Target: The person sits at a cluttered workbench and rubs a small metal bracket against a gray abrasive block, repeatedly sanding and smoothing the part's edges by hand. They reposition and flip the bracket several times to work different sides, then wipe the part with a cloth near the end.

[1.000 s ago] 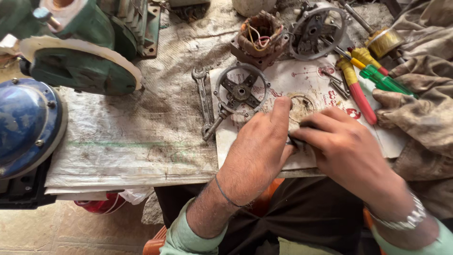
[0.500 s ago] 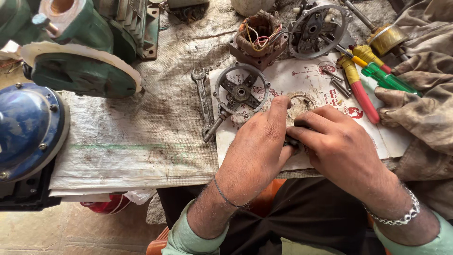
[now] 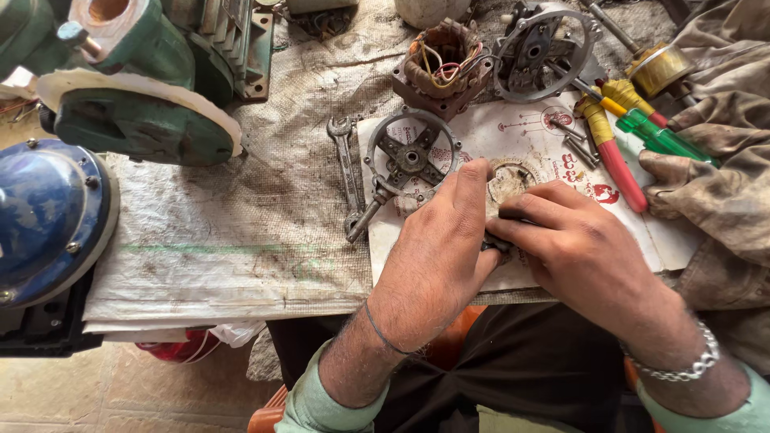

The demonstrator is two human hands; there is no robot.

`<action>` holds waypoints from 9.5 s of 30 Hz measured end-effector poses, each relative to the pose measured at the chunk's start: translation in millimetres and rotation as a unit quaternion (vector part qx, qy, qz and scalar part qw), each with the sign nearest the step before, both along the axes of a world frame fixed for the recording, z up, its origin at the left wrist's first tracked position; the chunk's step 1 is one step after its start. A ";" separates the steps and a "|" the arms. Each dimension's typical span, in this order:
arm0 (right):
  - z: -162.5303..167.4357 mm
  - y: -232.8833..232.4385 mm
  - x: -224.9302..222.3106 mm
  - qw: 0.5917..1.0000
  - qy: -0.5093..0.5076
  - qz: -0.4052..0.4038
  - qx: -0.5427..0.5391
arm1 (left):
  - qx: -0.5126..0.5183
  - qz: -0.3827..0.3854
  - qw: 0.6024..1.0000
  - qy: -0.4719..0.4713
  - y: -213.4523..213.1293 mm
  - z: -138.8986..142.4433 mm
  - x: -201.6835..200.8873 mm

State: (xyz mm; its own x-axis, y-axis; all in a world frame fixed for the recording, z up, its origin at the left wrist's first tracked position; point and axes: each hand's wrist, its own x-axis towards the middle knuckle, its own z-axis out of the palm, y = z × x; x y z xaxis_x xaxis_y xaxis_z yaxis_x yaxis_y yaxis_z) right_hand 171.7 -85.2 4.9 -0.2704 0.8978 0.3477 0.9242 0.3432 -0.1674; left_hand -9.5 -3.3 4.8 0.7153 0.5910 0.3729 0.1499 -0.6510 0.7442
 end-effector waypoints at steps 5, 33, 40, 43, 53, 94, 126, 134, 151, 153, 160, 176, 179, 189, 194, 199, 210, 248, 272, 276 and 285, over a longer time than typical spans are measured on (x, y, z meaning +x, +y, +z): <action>-2.3 -0.6 2.2 1.000 0.022 -0.002 -0.002 | -0.002 0.004 1.000 0.001 0.3 1.2 1.0; 21.6 -24.3 7.6 0.995 -0.035 -0.090 -0.023 | 0.080 -0.036 0.993 0.084 3.6 6.9 -10.2; 18.0 -28.6 5.3 0.996 -0.046 -0.065 -0.044 | 0.087 -0.025 0.986 0.139 7.1 -0.7 -2.6; 16.0 -27.2 3.1 0.997 -0.048 -0.055 -0.035 | 0.077 -0.015 0.985 0.156 8.4 0.0 -2.0; 19.6 -22.9 2.3 0.997 -0.027 -0.075 -0.025 | 0.052 -0.036 0.987 0.146 6.0 5.4 -3.4; 3.8 -6.9 3.5 1.000 0.005 -0.028 0.001 | 0.087 0.009 0.980 0.180 3.3 -6.3 7.8; 3.5 -10.1 4.6 0.999 0.013 -0.051 -0.009 | 0.071 -0.031 0.977 0.198 7.3 0.1 -2.5; 8.1 -12.5 7.7 0.998 0.020 -0.010 -0.060 | 0.096 -0.017 0.975 0.198 6.3 0.1 -3.3; 11.1 -13.1 -3.0 1.000 -0.020 -0.010 -0.018 | 0.119 -0.014 0.974 0.194 3.7 -2.4 -2.2; 12.6 -15.1 -2.7 1.000 -0.007 0.008 -0.025 | 0.129 -0.009 0.974 0.184 2.9 -2.4 -2.6; 12.1 -15.8 -3.5 0.999 0.004 -0.011 -0.033 | 0.126 -0.008 0.971 0.203 3.3 -1.2 -2.5; 13.6 -13.5 1.1 0.999 -0.013 -0.017 -0.031 | 0.124 -0.011 0.972 0.199 4.8 -2.4 -1.6; 12.1 -14.1 2.4 0.999 0.006 0.008 -0.048 | 0.134 -0.007 0.971 0.198 4.5 -3.1 -2.8; 9.2 -15.7 2.0 0.999 0.023 -0.023 -0.023 | 0.119 -0.010 0.971 0.206 5.7 -1.0 -2.2; 6.5 -12.9 6.9 0.999 0.017 -0.003 -0.038 | 0.097 -0.024 0.973 0.208 7.9 5.8 -7.3; 4.7 -12.1 11.4 0.999 0.009 0.015 -0.033 | 0.078 -0.033 0.979 0.185 9.4 7.4 -8.1; 9.2 -12.8 13.0 0.998 -0.006 0.024 -0.062 | 0.068 -0.017 0.978 0.197 10.3 4.9 -6.1; 9.0 -15.8 3.5 0.999 0.016 -0.009 -0.039 | 0.064 -0.006 0.977 0.204 10.8 3.8 -5.3; 12.1 -17.0 -0.1 0.999 -0.002 -0.023 -0.038 | 0.081 -0.018 0.977 0.197 11.3 2.3 -1.8; 10.6 -17.4 -1.4 0.998 -0.013 -0.051 -0.019 | 0.076 -0.014 0.984 0.159 10.7 -0.3 -3.1; 6.3 -15.9 4.4 0.999 0.004 -0.037 -0.018 | 0.103 -0.008 0.980 0.168 11.7 -4.6 -1.9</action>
